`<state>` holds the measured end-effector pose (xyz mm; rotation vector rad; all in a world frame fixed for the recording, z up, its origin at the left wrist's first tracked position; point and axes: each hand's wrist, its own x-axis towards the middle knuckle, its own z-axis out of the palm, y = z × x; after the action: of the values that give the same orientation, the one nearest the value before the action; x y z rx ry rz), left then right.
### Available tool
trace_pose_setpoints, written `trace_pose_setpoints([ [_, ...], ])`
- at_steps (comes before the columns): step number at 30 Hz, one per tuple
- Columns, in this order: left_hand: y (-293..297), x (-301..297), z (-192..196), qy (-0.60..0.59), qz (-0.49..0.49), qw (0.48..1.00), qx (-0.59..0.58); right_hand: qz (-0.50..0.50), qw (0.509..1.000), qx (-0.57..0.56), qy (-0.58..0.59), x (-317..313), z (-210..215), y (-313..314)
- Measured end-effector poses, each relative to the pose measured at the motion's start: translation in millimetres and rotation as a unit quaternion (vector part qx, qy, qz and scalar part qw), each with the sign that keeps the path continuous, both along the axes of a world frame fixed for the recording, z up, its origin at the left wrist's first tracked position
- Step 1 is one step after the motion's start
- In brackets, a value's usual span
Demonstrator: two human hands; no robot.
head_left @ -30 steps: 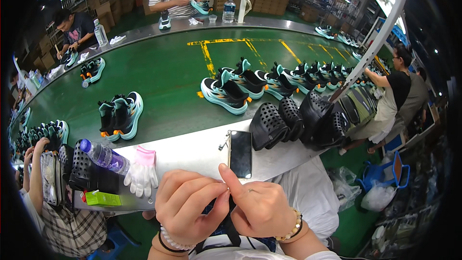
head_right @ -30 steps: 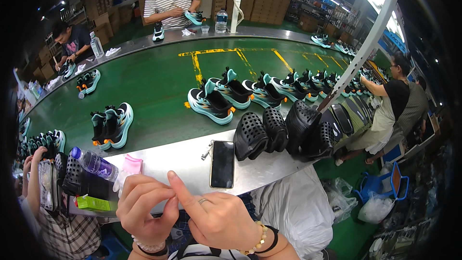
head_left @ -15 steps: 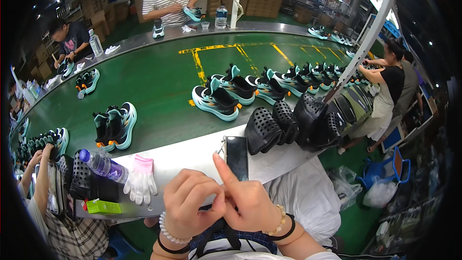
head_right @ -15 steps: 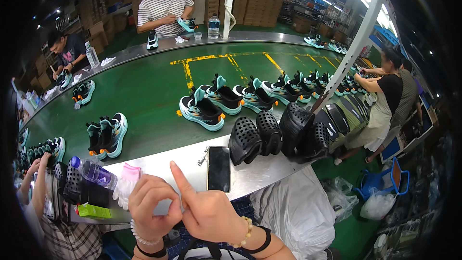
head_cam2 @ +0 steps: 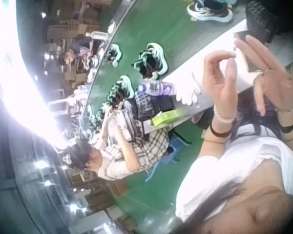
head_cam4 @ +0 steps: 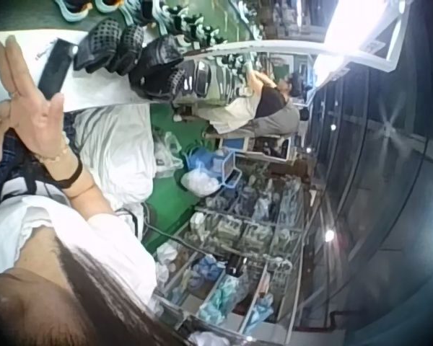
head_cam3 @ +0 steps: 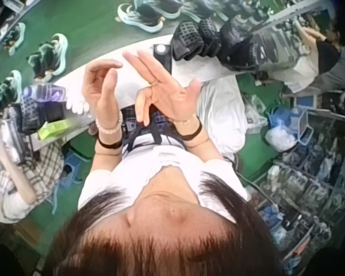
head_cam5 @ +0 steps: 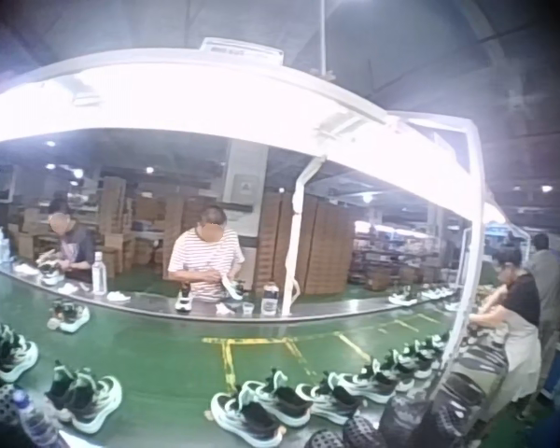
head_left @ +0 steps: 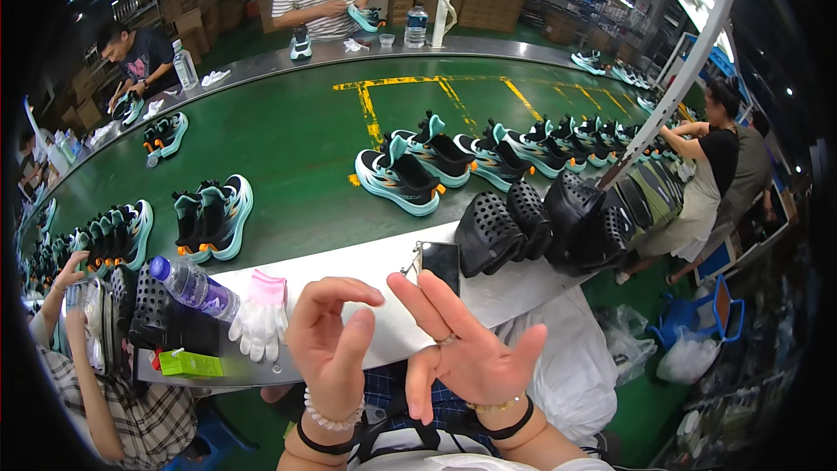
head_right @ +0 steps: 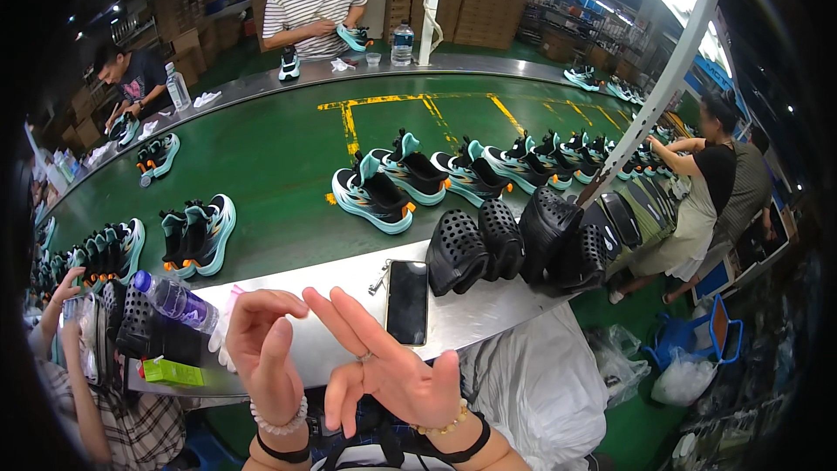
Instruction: Manually assemble and check components of athletic shoes on a factory production line.
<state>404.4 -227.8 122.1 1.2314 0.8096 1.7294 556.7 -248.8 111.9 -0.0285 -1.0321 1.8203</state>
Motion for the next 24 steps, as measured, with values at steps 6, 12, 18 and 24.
trace_pose_setpoints([
  [6,-2.0,6.7,5.9,-0.027,-0.096,0.995,-0.005,-0.012,0.998,0.032,-0.044,8.7,-1.8,-7.0],
  [12,-4.6,10.9,11.3,-0.021,-0.136,0.990,0.002,-0.091,0.991,0.089,-0.048,9.7,-12.7,-9.1],
  [18,-7.1,14.9,12.4,0.021,-0.139,0.990,0.024,-0.163,0.975,0.129,-0.073,13.8,-13.0,-9.5],
  [24,-8.5,20.1,16.3,0.027,-0.131,0.991,0.030,-0.275,0.904,0.282,-0.167,20.5,-5.4,-0.2],
])
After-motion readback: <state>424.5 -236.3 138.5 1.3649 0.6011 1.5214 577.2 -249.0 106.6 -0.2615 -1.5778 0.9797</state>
